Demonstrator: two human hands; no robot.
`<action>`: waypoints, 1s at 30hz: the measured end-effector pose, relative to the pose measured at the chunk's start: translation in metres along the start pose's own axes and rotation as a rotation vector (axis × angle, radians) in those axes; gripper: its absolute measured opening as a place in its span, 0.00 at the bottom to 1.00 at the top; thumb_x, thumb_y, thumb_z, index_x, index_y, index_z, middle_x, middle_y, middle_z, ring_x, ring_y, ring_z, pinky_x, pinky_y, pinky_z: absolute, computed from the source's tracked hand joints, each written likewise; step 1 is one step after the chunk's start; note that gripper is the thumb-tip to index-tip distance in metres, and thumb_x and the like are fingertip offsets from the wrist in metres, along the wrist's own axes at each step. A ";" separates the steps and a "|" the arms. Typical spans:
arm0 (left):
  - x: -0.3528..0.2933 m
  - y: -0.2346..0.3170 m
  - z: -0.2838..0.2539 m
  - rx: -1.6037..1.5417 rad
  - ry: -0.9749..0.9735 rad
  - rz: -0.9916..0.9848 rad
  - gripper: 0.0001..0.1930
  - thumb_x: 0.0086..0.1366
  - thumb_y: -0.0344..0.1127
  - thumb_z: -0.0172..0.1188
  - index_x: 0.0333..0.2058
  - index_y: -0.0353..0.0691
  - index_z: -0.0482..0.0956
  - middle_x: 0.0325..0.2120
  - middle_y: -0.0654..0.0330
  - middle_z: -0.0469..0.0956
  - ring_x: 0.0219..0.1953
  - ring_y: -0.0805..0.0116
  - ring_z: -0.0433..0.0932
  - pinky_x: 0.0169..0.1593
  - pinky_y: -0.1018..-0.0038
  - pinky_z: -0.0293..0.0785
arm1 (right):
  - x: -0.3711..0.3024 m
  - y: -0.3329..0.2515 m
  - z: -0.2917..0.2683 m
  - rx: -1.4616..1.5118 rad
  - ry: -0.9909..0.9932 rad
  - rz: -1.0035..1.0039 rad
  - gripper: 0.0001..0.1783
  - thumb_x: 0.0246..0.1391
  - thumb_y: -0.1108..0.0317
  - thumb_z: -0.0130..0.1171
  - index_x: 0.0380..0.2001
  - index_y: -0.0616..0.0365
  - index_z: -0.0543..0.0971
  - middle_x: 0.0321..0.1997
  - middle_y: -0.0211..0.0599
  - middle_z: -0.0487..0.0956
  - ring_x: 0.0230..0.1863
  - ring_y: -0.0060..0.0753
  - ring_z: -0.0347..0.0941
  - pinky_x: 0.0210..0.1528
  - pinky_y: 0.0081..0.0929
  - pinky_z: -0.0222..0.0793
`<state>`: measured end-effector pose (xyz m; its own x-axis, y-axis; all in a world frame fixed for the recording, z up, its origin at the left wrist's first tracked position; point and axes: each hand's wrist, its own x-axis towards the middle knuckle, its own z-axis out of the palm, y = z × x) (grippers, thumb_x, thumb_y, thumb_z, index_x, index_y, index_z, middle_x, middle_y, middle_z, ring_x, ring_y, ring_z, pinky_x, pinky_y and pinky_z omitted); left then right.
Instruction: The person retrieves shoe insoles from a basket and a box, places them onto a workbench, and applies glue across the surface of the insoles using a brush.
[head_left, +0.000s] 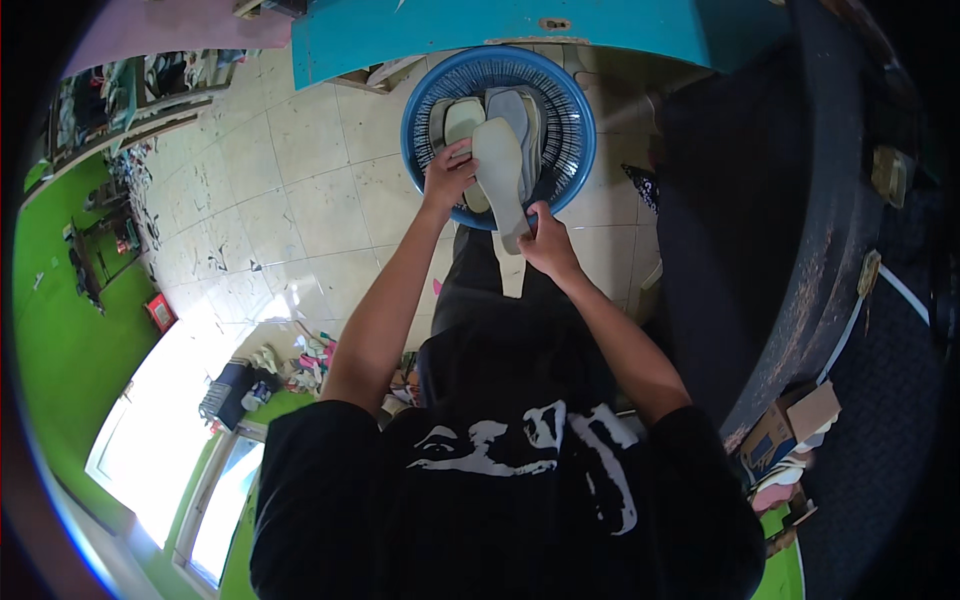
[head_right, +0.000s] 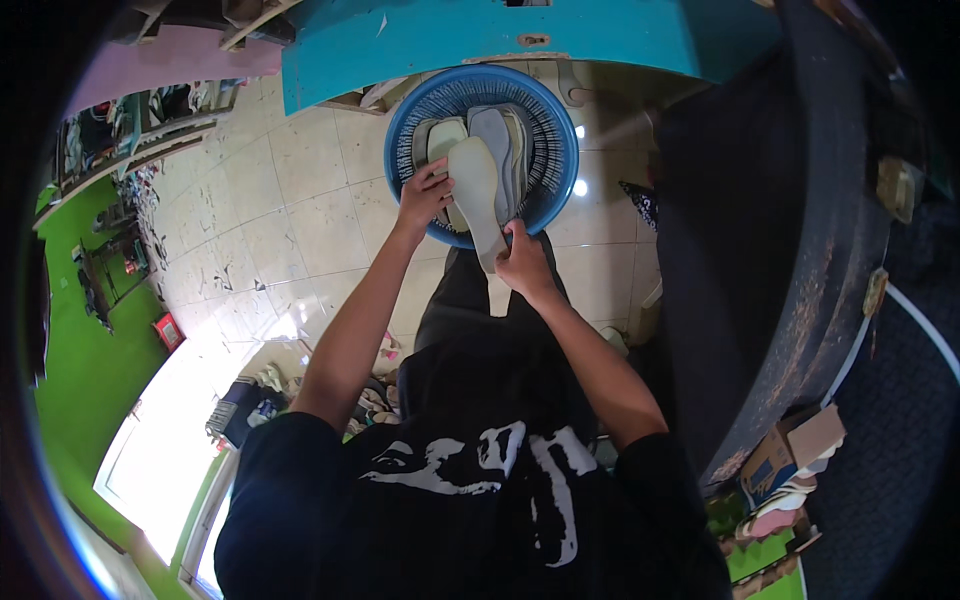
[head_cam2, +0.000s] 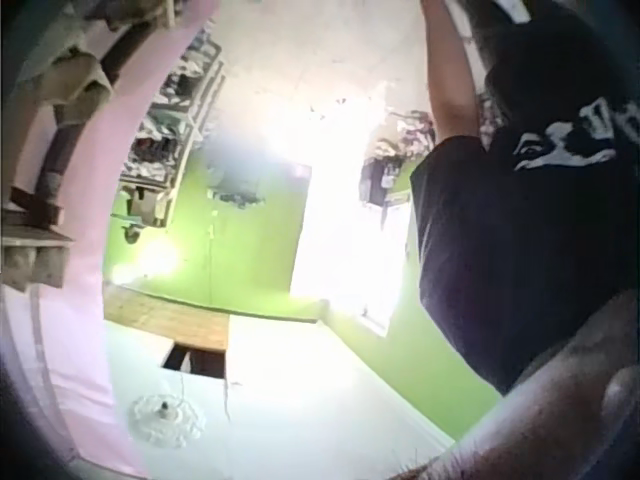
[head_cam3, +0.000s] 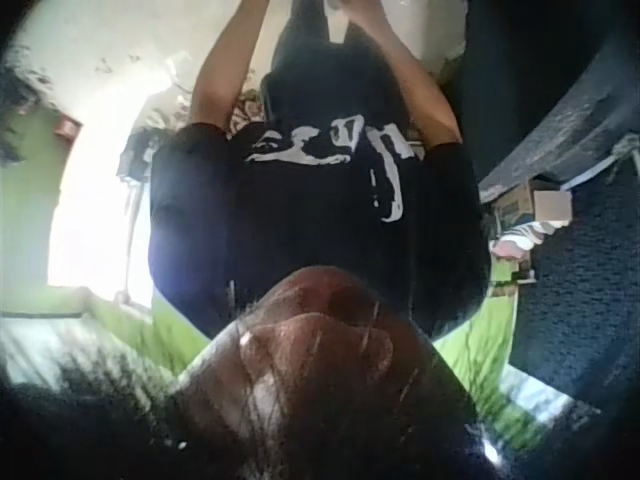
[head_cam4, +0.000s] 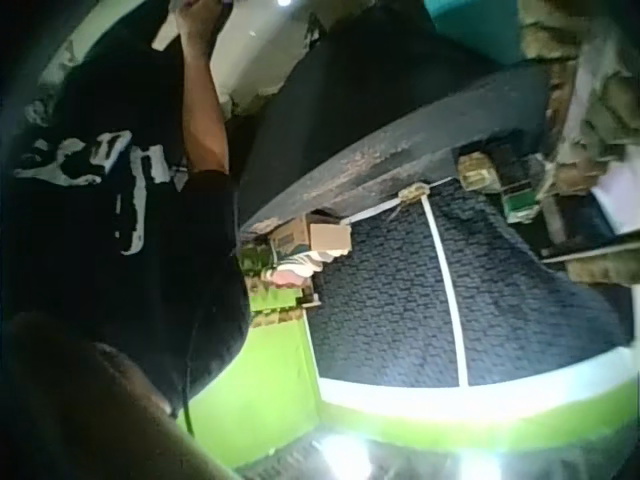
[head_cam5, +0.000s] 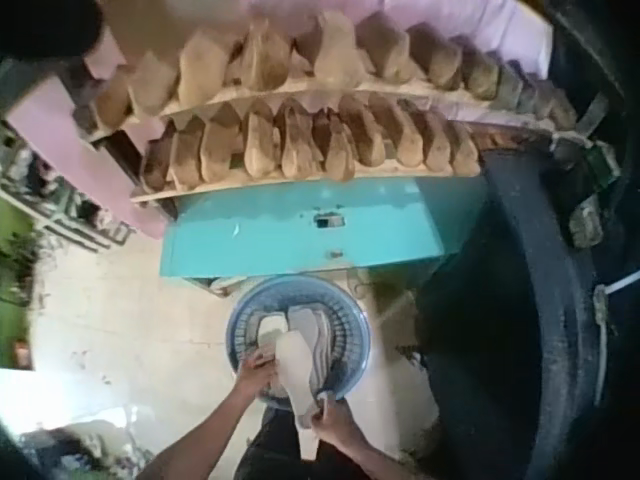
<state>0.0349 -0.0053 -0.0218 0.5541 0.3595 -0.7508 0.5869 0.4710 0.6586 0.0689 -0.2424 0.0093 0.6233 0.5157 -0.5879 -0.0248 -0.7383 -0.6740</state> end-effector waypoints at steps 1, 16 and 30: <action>0.011 0.002 0.004 0.036 -0.028 0.013 0.30 0.67 0.29 0.69 0.66 0.42 0.74 0.57 0.52 0.80 0.49 0.69 0.82 0.50 0.71 0.82 | 0.011 0.008 0.004 -0.022 -0.012 0.035 0.26 0.53 0.71 0.63 0.54 0.54 0.66 0.36 0.61 0.83 0.42 0.76 0.79 0.46 0.63 0.75; 0.129 -0.029 -0.014 0.455 -0.247 0.157 0.42 0.59 0.32 0.74 0.72 0.41 0.67 0.61 0.49 0.79 0.58 0.59 0.83 0.61 0.67 0.79 | 0.073 0.021 0.056 -0.113 0.237 0.029 0.28 0.54 0.79 0.61 0.58 0.59 0.66 0.51 0.60 0.74 0.52 0.67 0.76 0.55 0.54 0.76; 0.082 -0.012 -0.019 0.555 -0.356 0.114 0.40 0.63 0.32 0.72 0.72 0.42 0.67 0.67 0.48 0.73 0.64 0.52 0.78 0.62 0.63 0.77 | 0.078 0.048 0.050 -0.109 0.254 0.005 0.28 0.51 0.77 0.63 0.58 0.55 0.73 0.51 0.59 0.77 0.53 0.64 0.77 0.58 0.50 0.76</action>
<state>0.0618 0.0336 -0.0921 0.7358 0.0502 -0.6753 0.6771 -0.0730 0.7323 0.0774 -0.2153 -0.0914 0.7999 0.3962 -0.4507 0.0471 -0.7902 -0.6111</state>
